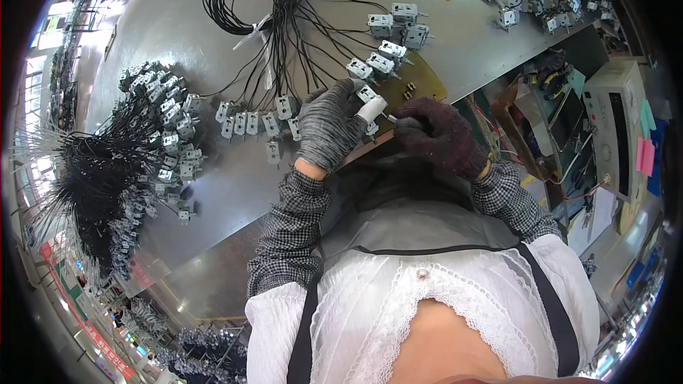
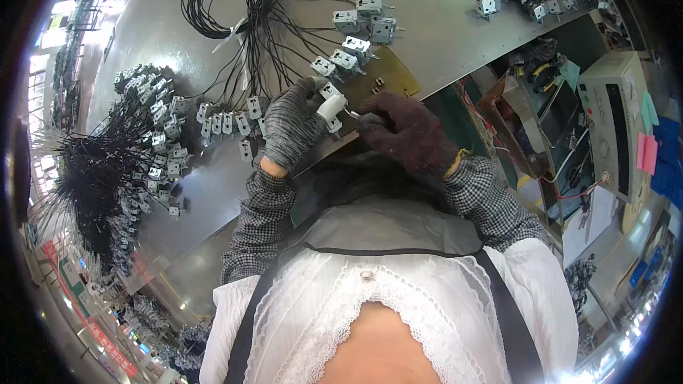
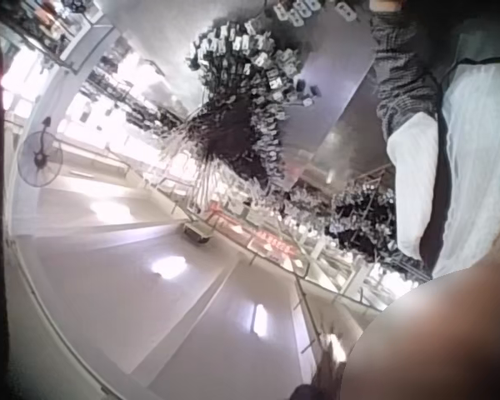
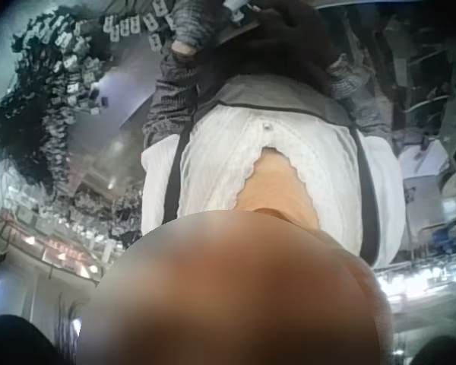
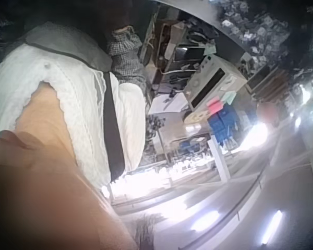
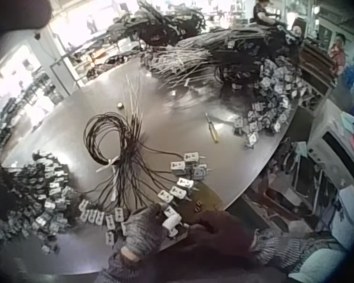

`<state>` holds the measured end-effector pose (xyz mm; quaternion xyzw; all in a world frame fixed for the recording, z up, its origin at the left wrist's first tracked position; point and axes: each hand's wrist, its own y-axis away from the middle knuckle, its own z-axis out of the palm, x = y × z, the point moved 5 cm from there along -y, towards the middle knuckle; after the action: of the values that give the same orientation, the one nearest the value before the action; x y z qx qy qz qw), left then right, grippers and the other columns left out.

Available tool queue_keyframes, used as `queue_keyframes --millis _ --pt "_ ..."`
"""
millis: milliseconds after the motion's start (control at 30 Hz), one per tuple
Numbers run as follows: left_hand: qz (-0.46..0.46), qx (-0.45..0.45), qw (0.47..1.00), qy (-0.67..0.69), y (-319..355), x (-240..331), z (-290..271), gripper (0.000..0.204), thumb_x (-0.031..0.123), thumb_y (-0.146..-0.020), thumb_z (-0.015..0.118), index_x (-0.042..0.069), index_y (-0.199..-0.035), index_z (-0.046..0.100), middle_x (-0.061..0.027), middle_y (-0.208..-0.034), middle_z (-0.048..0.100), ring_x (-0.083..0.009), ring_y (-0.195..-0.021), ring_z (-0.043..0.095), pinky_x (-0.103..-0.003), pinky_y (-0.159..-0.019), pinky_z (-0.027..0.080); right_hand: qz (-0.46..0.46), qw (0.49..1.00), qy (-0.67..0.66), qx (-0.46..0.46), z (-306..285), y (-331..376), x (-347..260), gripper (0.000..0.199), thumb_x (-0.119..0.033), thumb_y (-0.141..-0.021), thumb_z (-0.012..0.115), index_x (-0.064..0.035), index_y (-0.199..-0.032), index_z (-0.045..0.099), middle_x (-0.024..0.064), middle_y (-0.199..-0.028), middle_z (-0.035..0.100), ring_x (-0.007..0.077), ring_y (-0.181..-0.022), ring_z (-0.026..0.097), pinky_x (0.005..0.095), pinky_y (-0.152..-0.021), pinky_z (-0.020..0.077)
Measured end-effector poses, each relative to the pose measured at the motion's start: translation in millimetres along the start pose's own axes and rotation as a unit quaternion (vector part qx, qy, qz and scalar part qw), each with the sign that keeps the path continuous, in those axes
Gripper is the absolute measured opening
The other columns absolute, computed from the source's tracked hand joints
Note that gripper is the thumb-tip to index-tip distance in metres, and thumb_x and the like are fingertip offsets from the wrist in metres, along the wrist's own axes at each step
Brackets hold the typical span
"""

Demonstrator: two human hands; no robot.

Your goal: Manually assembling wire harnesses by attaching electrical connector blocks to bundles of wires.

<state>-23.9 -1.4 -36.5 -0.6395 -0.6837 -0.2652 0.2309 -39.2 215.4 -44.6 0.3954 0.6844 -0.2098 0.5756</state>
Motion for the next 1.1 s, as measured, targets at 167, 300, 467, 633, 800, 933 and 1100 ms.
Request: queue_keyframes --millis 167,300,467,633,800,933,1100 --pt "-0.034 -0.02 0.999 0.022 -3.0 2.4 -1.5 0.043 0.029 -0.088 0.086 0.006 -0.122 0.074 -0.01 -0.099 0.081 -0.0234 -0.091 0.079 -0.038 -0.087 0.06 -0.148 0.969 0.184 0.067 13.6 -0.7 -24.9 0.036 -0.023 -0.099 0.074 -0.0034 -0.128 0.068 0.0143 -0.104 0.072 0.0231 -0.094 0.072 0.0399 -0.084 0.0588" --pt "0.042 0.004 0.999 -0.033 -1.0 7.6 -7.1 0.048 0.028 -0.086 0.089 0.004 -0.125 0.074 -0.0111 -0.096 0.081 -0.0203 -0.086 0.079 -0.034 -0.079 0.062 0.148 0.924 -0.352 -0.013 32.7 13.9 11.1 0.037 -0.025 -0.101 0.072 -0.0032 -0.131 0.065 0.0142 -0.103 0.071 0.0231 -0.091 0.071 0.0407 -0.082 0.0581" --pt "0.006 0.004 1.0 -0.016 -0.3 14.8 -7.2 0.043 0.028 -0.086 0.089 0.003 -0.119 0.076 -0.0103 -0.092 0.08 -0.0203 -0.084 0.079 -0.034 -0.078 0.063 0.283 0.751 -0.592 -0.07 46.2 24.0 16.5 0.039 -0.029 -0.102 0.071 -0.0052 -0.132 0.064 0.0109 -0.101 0.072 0.0206 -0.087 0.07 0.0371 -0.079 0.0574" --pt "0.047 0.033 0.997 -0.043 0.6 21.1 -4.9 0.041 0.025 -0.084 0.091 0.002 -0.115 0.076 -0.0108 -0.092 0.08 -0.0206 -0.083 0.079 -0.034 -0.077 0.063 0.037 0.998 -0.026 0.041 23.6 10.0 1.6 0.034 -0.028 -0.108 0.063 -0.0033 -0.13 0.059 0.0045 -0.097 0.066 0.0133 -0.086 0.064 0.0313 -0.078 0.0547" --pt "0.008 0.032 0.999 -0.014 2.0 20.0 -1.6 0.045 0.024 -0.081 0.093 0.0 -0.115 0.076 -0.0122 -0.092 0.08 -0.0223 -0.082 0.079 -0.035 -0.079 0.063 0.139 0.949 -0.281 -0.027 31.1 8.3 23.2 0.031 -0.02 -0.105 0.068 -0.0016 -0.127 0.058 0.0057 -0.097 0.066 0.0127 -0.087 0.063 0.0326 -0.077 0.0544" --pt "0.052 0.045 0.994 -0.081 0.0 24.3 -4.2 0.045 0.024 -0.081 0.093 0.0 -0.114 0.076 -0.0123 -0.092 0.08 -0.0222 -0.083 0.079 -0.035 -0.079 0.063 0.062 0.992 -0.106 0.026 26.0 7.8 10.5 0.04 -0.028 -0.103 0.07 -0.0015 -0.131 0.059 0.0146 -0.107 0.074 0.0222 -0.097 0.073 0.039 -0.087 0.059" --pt "-0.005 0.028 1.0 0.0 -1.1 14.6 3.5 0.042 0.023 -0.082 0.092 0.0 -0.112 0.075 -0.0125 -0.093 0.08 -0.0241 -0.085 0.08 -0.035 -0.081 0.062 0.125 0.963 -0.238 -0.031 26.9 11.0 10.7 0.042 -0.025 -0.102 0.071 -0.0003 -0.132 0.058 0.0153 -0.109 0.074 0.0236 -0.097 0.074 0.0395 -0.086 0.0602"
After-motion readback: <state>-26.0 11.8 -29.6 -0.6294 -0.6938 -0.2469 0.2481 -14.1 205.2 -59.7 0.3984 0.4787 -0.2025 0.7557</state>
